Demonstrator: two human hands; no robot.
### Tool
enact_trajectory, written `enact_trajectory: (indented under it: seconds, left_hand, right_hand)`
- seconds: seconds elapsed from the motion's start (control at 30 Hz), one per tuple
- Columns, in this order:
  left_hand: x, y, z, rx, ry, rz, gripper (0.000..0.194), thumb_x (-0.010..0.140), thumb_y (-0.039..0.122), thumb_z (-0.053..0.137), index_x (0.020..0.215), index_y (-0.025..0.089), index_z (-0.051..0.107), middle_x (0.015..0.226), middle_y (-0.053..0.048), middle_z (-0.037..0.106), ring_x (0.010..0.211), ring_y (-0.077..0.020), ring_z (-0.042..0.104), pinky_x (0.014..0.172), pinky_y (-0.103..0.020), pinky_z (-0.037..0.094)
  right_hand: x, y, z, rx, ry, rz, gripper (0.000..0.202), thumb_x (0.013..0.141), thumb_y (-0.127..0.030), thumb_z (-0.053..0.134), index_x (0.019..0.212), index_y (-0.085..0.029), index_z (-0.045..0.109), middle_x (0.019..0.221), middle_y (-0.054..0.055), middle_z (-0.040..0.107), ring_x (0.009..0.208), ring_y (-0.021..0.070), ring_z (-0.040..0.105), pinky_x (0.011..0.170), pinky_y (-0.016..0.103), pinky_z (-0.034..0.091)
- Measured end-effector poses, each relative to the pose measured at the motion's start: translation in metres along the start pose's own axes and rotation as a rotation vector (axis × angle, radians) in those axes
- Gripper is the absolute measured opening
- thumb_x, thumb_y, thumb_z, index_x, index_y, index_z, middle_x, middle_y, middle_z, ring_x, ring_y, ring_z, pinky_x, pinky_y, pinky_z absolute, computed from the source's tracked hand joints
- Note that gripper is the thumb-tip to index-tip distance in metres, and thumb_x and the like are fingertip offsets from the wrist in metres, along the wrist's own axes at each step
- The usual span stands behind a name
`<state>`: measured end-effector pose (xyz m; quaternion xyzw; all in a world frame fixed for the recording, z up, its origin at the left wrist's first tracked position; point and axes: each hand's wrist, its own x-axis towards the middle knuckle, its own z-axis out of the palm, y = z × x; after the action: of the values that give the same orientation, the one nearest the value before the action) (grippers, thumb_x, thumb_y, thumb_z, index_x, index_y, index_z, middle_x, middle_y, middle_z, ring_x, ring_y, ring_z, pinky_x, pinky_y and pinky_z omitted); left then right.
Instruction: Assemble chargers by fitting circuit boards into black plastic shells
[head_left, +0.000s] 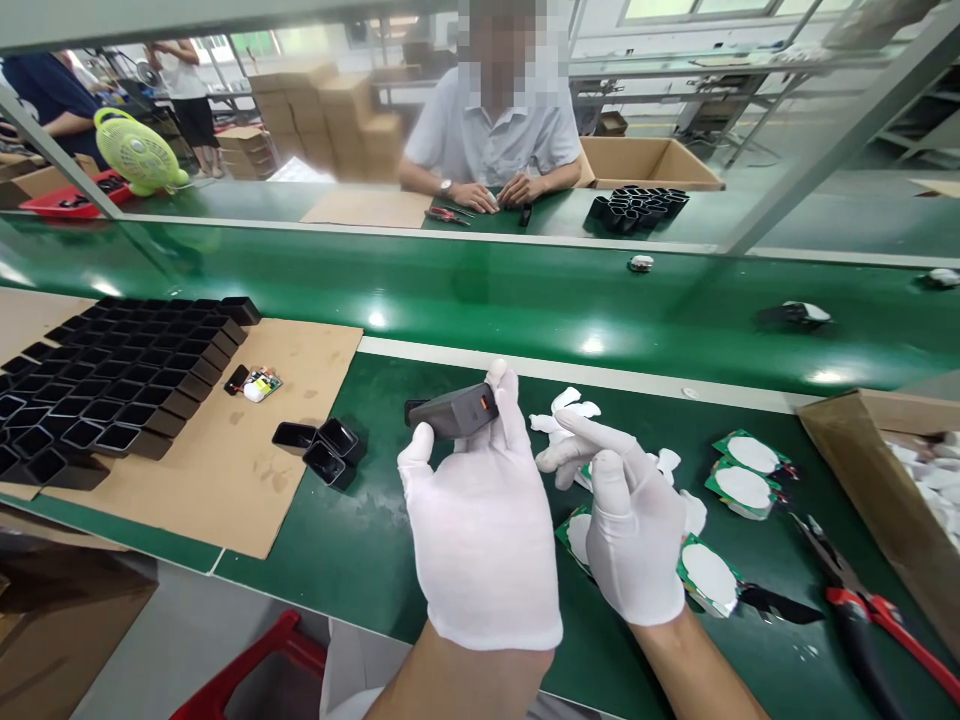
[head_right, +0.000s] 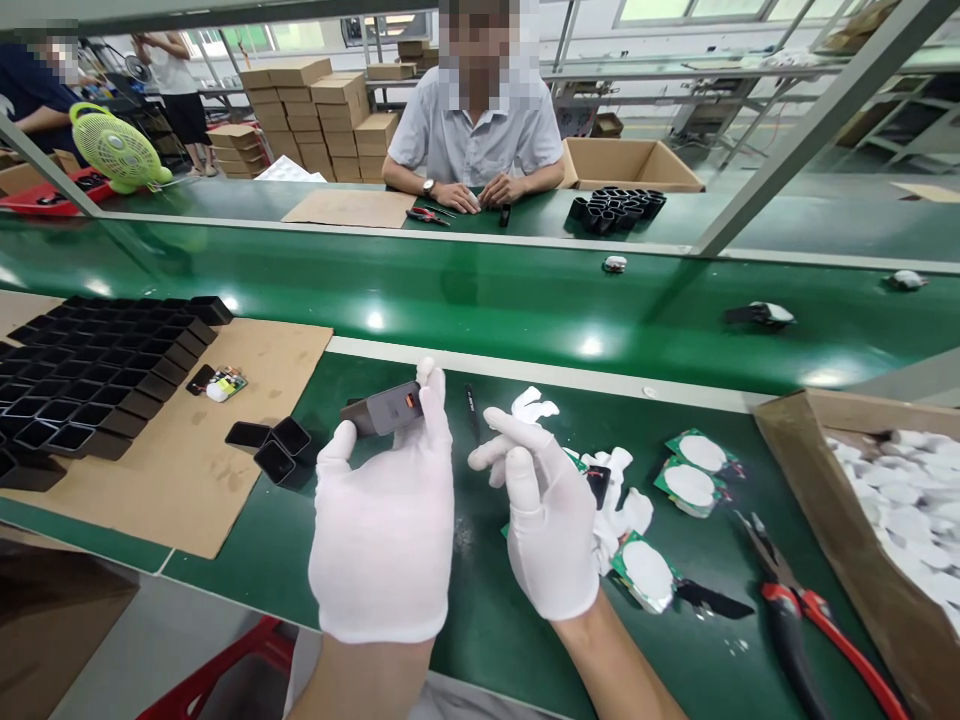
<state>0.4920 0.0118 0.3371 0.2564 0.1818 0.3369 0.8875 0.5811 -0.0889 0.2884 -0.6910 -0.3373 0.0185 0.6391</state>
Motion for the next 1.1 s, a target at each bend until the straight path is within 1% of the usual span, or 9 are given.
enact_trajectory:
  seconds: [0.13,0.33,0.43,0.53,0.6,0.7,0.83,0.93,1.1]
  left_hand:
    - [-0.003,0.001,0.0,0.0,0.054,0.043,0.052,0.094,0.055,0.055,0.131,0.022,0.07,0.147,-0.013,0.07,0.168,-0.031,0.036,0.126,-0.05,0.054]
    - [-0.003,0.003,-0.007,0.054,0.146,0.16,0.035,0.092,0.043,0.061,0.121,0.024,0.062,0.132,-0.013,0.075,0.14,-0.0335,0.069,0.113,-0.05,0.062]
    - [-0.007,0.009,-0.027,0.377,0.24,0.424,0.05,0.079,0.022,0.075,0.124,0.027,0.053,0.123,-0.009,0.075,0.119,-0.03,0.077,0.1,-0.047,0.066]
    - [-0.016,0.022,-0.059,0.816,0.247,0.671,0.063,0.071,0.013,0.082,0.128,0.025,0.056,0.12,-0.009,0.073,0.106,-0.0271,0.079,0.099,-0.045,0.065]
    - [-0.025,0.034,-0.082,1.037,0.254,0.751,0.06,0.072,0.014,0.083,0.128,0.024,0.062,0.119,-0.008,0.071,0.104,-0.027,0.078,0.096,-0.044,0.066]
    - [-0.04,0.053,-0.112,1.234,0.337,0.826,0.058,0.074,0.015,0.081,0.128,0.026,0.066,0.116,-0.006,0.071,0.102,-0.0267,0.078,0.091,-0.041,0.068]
    - [-0.051,0.078,-0.16,1.32,0.529,0.953,0.049,0.076,0.016,0.076,0.124,0.024,0.068,0.111,-0.006,0.071,0.094,-0.0247,0.078,0.082,-0.037,0.067]
    - [-0.053,0.1,-0.202,1.34,0.618,0.921,0.042,0.079,0.018,0.073,0.121,0.023,0.069,0.105,-0.004,0.072,0.085,-0.0216,0.076,0.074,-0.034,0.065]
    - [-0.062,0.136,-0.259,1.422,0.705,0.795,0.048,0.083,0.025,0.08,0.13,0.024,0.068,0.125,-0.009,0.076,0.118,-0.0313,0.075,0.109,-0.05,0.059]
  right_hand:
    - [0.0,0.004,0.001,-0.007,-0.008,-0.006,0.04,0.112,-0.057,0.055,0.13,-0.029,0.078,0.084,-0.001,0.078,0.07,0.0149,0.065,0.07,0.032,0.054]
    - [-0.004,0.012,-0.003,-0.039,-0.041,-0.091,0.033,0.116,-0.044,0.051,0.137,-0.033,0.073,0.088,-0.001,0.077,0.074,0.0155,0.064,0.072,0.033,0.054]
    - [-0.003,0.0,-0.003,-0.117,-0.122,-0.26,0.035,0.114,-0.041,0.056,0.145,-0.035,0.068,0.101,0.002,0.078,0.085,0.0185,0.068,0.082,0.038,0.058]
    - [-0.003,-0.028,0.013,-0.238,-0.257,-0.441,0.052,0.106,-0.041,0.069,0.157,-0.034,0.059,0.133,0.01,0.076,0.105,0.0258,0.075,0.094,0.047,0.062]
    - [-0.007,-0.048,0.036,-0.349,-0.306,-0.492,0.052,0.102,-0.035,0.075,0.153,-0.032,0.064,0.143,0.013,0.073,0.116,0.0302,0.077,0.096,0.047,0.064]
    - [-0.018,-0.064,0.081,-0.377,-0.329,-0.487,0.034,0.101,-0.023,0.074,0.134,-0.031,0.076,0.129,0.01,0.08,0.107,0.0274,0.081,0.089,0.041,0.067]
    - [-0.038,-0.061,0.151,-0.186,-0.404,-0.429,0.024,0.1,-0.018,0.074,0.121,-0.028,0.08,0.114,0.006,0.083,0.098,0.0222,0.082,0.088,0.033,0.068]
    - [-0.049,-0.051,0.201,-0.117,-0.514,-0.434,0.021,0.102,-0.018,0.072,0.119,-0.025,0.082,0.114,0.007,0.082,0.102,0.0218,0.082,0.094,0.031,0.068]
    - [-0.05,-0.041,0.27,-0.294,-0.585,-0.555,0.029,0.109,-0.025,0.06,0.128,-0.026,0.082,0.117,0.012,0.08,0.105,0.0237,0.081,0.094,0.034,0.067]
